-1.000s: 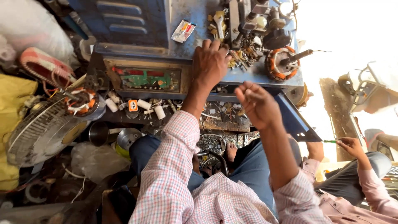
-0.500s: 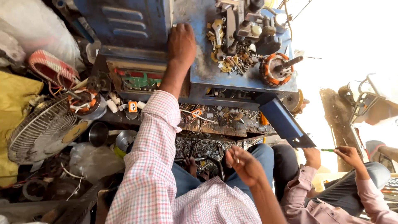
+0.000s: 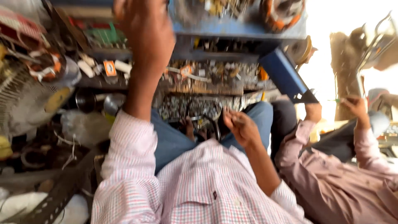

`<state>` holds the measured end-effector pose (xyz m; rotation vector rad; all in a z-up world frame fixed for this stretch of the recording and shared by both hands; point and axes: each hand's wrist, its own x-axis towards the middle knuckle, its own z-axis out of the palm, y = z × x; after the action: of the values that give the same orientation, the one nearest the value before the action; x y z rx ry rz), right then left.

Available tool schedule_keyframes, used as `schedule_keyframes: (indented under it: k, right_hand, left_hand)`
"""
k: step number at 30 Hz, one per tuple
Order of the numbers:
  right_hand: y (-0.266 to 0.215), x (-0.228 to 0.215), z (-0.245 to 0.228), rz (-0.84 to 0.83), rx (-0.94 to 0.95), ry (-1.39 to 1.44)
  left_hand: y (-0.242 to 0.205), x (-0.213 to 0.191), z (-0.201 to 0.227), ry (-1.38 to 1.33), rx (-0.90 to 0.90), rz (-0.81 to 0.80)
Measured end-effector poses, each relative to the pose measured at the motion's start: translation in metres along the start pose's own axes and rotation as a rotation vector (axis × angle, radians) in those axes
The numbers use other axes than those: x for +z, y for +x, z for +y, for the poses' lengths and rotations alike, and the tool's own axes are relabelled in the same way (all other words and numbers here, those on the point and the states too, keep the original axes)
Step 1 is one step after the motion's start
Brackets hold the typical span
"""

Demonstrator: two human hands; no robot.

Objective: Assembling or repairing small electrical components and operating a wire-winding machine.

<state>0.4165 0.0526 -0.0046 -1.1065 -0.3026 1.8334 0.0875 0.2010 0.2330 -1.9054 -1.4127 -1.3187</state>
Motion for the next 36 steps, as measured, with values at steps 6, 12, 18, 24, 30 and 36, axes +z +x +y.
schedule_keyframes:
  k: [6, 12, 18, 24, 30, 36]
  right_hand:
    - [0.075, 0.052, -0.023, -0.178, -0.133, -0.558]
    - [0.235, 0.083, -0.011, -0.094, -0.002, -0.150]
    - [0.258, 0.096, -0.007, 0.086, -0.207, -0.549]
    - [0.258, 0.093, -0.009, 0.148, -0.313, -0.669]
    - [0.283, 0.064, -0.034, 0.065, 0.044, -0.193]
    - [0.278, 0.066, -0.045, 0.035, 0.168, -0.158]
  left_hand:
    - [-0.210, -0.061, -0.017, -0.810, -0.917, -0.107]
    - [-0.347, -0.087, -0.037, -1.164, -1.501, 0.069]
    - [-0.393, -0.084, -0.046, -1.289, -1.557, 0.199]
    - [-0.386, -0.080, -0.054, -1.396, -1.570, 0.144]
    - [-0.390, -0.081, -0.059, -1.413, -1.551, 0.150]
    - [-0.385, -0.086, -0.058, -1.406, -1.584, 0.157]
